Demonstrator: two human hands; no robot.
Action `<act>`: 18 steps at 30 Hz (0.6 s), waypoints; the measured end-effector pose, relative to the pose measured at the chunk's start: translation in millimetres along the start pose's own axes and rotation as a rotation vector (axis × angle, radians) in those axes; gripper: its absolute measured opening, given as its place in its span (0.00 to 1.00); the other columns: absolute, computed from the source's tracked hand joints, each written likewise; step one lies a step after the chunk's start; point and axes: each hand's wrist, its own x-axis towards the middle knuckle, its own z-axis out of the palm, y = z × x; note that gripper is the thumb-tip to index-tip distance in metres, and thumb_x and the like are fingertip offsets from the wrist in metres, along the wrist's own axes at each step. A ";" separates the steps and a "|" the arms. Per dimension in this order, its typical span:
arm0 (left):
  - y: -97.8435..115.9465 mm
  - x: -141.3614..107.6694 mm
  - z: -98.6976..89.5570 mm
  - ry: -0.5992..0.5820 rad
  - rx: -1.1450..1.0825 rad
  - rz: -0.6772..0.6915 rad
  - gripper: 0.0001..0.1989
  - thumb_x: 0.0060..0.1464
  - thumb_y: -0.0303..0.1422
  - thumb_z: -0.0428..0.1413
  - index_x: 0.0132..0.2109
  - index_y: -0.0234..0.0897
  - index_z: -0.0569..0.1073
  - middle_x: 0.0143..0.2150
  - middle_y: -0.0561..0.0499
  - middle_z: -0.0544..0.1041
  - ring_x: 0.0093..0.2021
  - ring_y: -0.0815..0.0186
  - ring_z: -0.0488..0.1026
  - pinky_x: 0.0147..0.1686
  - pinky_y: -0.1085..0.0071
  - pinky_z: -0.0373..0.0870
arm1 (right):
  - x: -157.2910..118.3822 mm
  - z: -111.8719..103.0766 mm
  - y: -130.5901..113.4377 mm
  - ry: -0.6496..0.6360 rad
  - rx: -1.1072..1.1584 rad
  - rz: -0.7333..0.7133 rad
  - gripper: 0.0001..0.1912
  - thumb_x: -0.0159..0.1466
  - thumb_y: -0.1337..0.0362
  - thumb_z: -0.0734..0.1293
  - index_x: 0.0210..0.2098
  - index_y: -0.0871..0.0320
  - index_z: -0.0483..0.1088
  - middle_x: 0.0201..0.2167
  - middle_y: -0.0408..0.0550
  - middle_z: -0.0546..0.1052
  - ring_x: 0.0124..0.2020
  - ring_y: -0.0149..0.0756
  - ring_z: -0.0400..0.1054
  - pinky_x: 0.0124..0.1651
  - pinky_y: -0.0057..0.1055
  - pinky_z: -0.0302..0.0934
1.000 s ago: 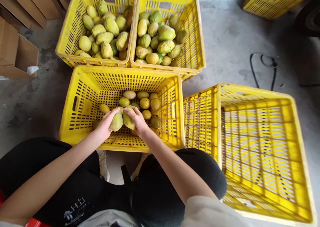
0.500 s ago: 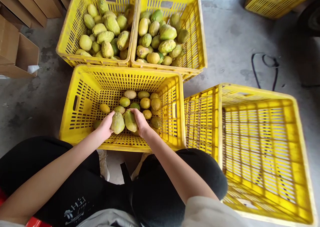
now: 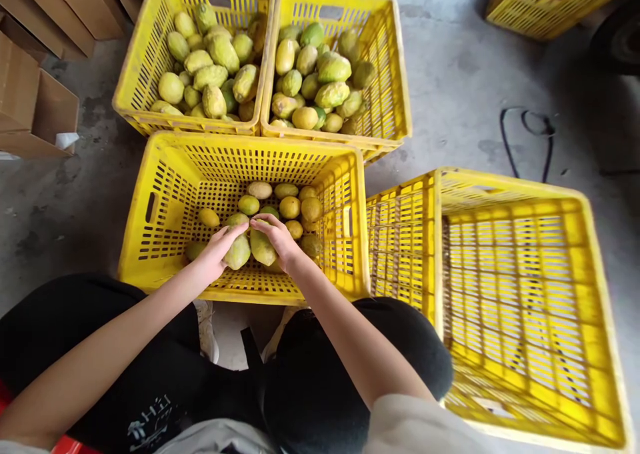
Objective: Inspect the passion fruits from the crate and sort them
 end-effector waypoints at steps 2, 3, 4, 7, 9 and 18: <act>-1.0 0.4 -0.4 0.002 0.010 -0.011 0.22 0.51 0.41 0.74 0.50 0.41 0.78 0.47 0.47 0.82 0.51 0.56 0.81 0.44 0.67 0.77 | 0.5 -0.1 0.7 0.000 -0.015 -0.007 0.18 0.52 0.54 0.76 0.41 0.51 0.75 0.37 0.43 0.80 0.43 0.42 0.74 0.44 0.36 0.67; -1.0 0.7 -0.6 0.013 0.017 -0.022 0.23 0.50 0.42 0.74 0.50 0.41 0.78 0.46 0.47 0.82 0.51 0.55 0.80 0.45 0.66 0.77 | 0.8 -0.3 1.4 -0.003 -0.026 -0.013 0.18 0.53 0.54 0.76 0.41 0.51 0.75 0.38 0.43 0.80 0.45 0.43 0.74 0.47 0.36 0.67; -0.8 1.0 -0.7 0.029 0.021 -0.029 0.22 0.51 0.42 0.74 0.50 0.41 0.78 0.46 0.46 0.82 0.50 0.55 0.80 0.45 0.66 0.77 | 1.2 -0.6 2.1 -0.008 -0.036 -0.018 0.18 0.54 0.54 0.76 0.42 0.51 0.76 0.39 0.44 0.80 0.47 0.44 0.74 0.48 0.36 0.67; 1.5 2.1 -1.3 0.070 0.032 -0.048 0.18 0.56 0.41 0.70 0.49 0.41 0.78 0.46 0.46 0.82 0.50 0.54 0.80 0.41 0.66 0.75 | 2.8 -2.0 2.9 -0.027 -0.031 -0.009 0.18 0.54 0.55 0.73 0.43 0.51 0.76 0.40 0.44 0.81 0.49 0.45 0.74 0.47 0.35 0.68; 3.8 3.0 -1.9 0.097 0.027 -0.063 0.14 0.61 0.42 0.66 0.49 0.41 0.77 0.47 0.46 0.82 0.49 0.55 0.80 0.37 0.68 0.73 | 3.4 -2.7 1.8 -0.032 0.006 0.014 0.18 0.54 0.57 0.72 0.44 0.51 0.75 0.39 0.43 0.80 0.48 0.45 0.75 0.43 0.34 0.67; 4.7 4.5 -2.3 0.150 0.066 -0.096 0.23 0.60 0.36 0.68 0.57 0.39 0.69 0.52 0.45 0.79 0.46 0.61 0.79 0.36 0.69 0.74 | 4.0 -3.4 -0.9 0.009 0.075 0.037 0.19 0.55 0.56 0.77 0.43 0.50 0.71 0.38 0.41 0.79 0.42 0.42 0.75 0.36 0.32 0.66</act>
